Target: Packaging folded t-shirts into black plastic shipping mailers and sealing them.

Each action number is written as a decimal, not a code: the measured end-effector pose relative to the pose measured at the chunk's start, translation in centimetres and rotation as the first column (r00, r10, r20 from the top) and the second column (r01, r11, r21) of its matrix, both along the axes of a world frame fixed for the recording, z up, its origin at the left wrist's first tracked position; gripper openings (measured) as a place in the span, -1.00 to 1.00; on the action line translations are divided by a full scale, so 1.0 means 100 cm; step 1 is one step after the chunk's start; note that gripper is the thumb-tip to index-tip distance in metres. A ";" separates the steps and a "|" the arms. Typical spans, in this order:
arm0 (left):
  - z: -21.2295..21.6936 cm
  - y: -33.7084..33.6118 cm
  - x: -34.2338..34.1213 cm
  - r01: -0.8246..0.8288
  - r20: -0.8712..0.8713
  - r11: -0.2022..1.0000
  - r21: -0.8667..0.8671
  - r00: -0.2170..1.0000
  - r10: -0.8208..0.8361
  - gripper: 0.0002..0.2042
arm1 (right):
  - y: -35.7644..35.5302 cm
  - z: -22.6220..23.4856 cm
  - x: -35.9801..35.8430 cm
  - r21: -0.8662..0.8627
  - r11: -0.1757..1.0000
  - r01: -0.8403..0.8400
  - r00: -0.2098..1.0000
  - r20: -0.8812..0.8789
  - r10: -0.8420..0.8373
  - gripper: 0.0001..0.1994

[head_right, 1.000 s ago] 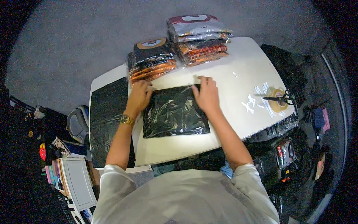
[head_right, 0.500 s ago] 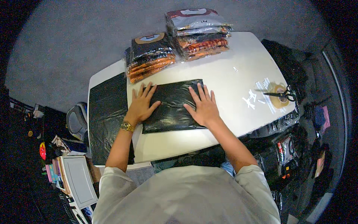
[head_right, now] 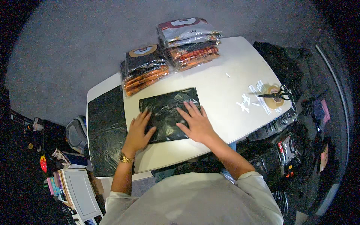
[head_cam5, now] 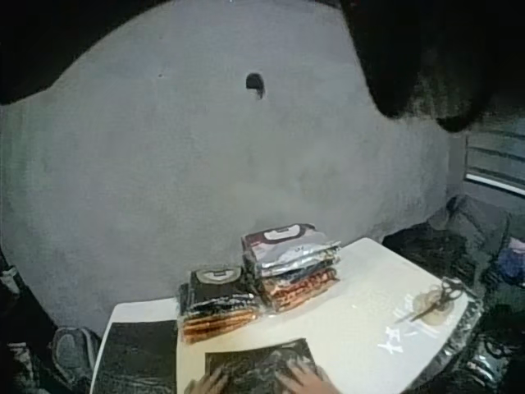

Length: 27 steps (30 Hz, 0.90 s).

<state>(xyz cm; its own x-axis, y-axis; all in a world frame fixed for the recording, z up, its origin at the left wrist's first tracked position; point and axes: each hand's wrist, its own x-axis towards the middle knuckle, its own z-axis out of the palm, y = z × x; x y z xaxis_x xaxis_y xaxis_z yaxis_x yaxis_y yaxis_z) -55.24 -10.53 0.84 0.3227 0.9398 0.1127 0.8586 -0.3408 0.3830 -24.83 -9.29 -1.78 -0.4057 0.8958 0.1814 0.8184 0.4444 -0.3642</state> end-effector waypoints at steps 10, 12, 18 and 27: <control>-0.014 0.047 -0.034 -0.475 0.385 0.786 -0.396 0.691 0.612 -0.68 | 0.019 0.021 0.044 -0.300 0.875 0.380 0.861 -0.230 -0.453 -0.60; -0.011 0.058 -0.029 -0.414 0.397 0.733 -0.540 0.643 0.655 -0.68 | 0.025 0.011 0.047 -0.298 0.867 0.399 0.872 -0.170 -0.460 -0.63; -0.021 0.059 -0.033 -0.327 0.372 0.814 -0.480 0.765 0.526 -0.74 | 0.031 0.008 0.046 -0.271 0.885 0.379 0.838 -0.304 -0.453 -0.79; 0.002 0.029 0.008 -0.251 0.422 0.732 -0.633 0.681 0.598 -0.72 | 0.023 0.001 0.077 -0.256 0.843 0.473 0.817 -0.229 -0.529 -0.69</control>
<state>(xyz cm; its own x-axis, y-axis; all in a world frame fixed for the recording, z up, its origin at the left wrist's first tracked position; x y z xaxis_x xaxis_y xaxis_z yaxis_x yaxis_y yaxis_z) -54.45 -7.65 1.08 -0.0932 0.9179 -0.3856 0.4073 0.3885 0.8265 -17.11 -6.97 -1.64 0.1522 0.9878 0.0339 0.7596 -0.0949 -0.6434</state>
